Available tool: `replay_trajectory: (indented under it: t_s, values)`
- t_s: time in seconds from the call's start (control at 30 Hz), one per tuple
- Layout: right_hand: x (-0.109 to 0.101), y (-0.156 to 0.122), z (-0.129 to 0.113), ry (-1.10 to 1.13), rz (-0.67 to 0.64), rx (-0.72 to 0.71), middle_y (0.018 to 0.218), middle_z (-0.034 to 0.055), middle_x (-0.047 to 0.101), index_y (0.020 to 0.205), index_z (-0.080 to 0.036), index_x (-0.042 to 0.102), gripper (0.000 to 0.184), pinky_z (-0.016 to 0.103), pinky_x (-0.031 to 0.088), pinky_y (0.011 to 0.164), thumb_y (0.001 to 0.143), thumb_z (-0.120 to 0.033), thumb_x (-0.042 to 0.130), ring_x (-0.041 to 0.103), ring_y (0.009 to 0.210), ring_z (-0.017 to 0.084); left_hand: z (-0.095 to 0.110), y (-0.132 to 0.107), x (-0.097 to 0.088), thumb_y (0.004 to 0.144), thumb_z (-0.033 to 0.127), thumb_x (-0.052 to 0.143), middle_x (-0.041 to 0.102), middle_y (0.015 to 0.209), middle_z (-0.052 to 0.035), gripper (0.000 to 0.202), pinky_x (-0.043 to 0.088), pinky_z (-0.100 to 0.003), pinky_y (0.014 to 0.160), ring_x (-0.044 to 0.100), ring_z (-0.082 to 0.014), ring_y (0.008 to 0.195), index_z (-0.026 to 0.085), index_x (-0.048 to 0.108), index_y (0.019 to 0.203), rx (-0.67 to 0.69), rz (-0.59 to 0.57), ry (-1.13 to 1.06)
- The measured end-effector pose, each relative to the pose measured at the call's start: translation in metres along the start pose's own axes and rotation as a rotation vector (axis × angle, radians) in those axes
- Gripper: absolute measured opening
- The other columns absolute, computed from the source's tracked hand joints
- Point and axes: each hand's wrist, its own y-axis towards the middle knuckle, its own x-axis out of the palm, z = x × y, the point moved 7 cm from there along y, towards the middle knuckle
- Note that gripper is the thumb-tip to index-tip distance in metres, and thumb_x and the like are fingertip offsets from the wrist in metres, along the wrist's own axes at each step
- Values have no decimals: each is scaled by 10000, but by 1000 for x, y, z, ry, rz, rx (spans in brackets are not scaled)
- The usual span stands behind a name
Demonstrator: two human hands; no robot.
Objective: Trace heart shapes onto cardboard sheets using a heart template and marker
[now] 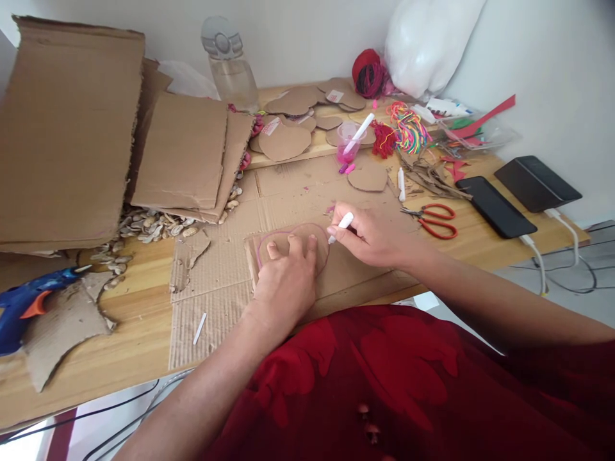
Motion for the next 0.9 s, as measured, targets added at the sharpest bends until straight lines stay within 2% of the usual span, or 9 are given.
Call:
replay_trajectory:
  t_s: [0.1,0.23,0.37,0.47,0.7,0.9]
  values:
    - [-1,3,0,-21,-3,19,746,1,585,877,-230,460,170,304,312,652,990,-351,502,487,654,158,0,0,-1,991,183,438,596,1448,-219,606,562,-719,933,640,-491,1228,213,456,1596,0,5,0]
    - [-1,23,10,-27,40,53,692,-16,567,874,-232,485,156,307,303,641,982,-342,505,466,630,158,1,0,0,1006,206,434,587,1458,-227,596,569,-728,900,634,-514,1224,213,450,1601,-1,0,13]
    - [-1,38,12,18,83,-28,692,-24,569,859,-239,467,136,308,316,654,957,-317,519,462,628,156,1,1,1,1000,207,446,574,1480,-225,607,618,-647,835,633,-520,1221,204,439,1607,4,5,16]
    - [-2,31,12,-32,60,10,690,-20,576,871,-234,488,143,309,307,649,968,-333,522,473,629,161,1,1,2,994,201,449,563,1495,-225,620,648,-560,760,623,-532,1230,201,427,1614,3,-16,6]
    - [-1,-2,-1,-55,2,11,785,15,628,896,-225,489,172,307,312,654,997,-363,502,502,665,163,0,1,2,1016,202,405,564,1482,-229,592,653,-520,740,617,-517,1253,222,437,1607,-3,-18,-24]
    - [2,21,11,-29,77,19,718,-7,594,899,-226,508,152,311,301,641,982,-352,510,460,628,158,1,2,4,995,193,445,546,1496,-241,627,653,-537,768,617,-516,1257,206,409,1621,8,-44,-26]
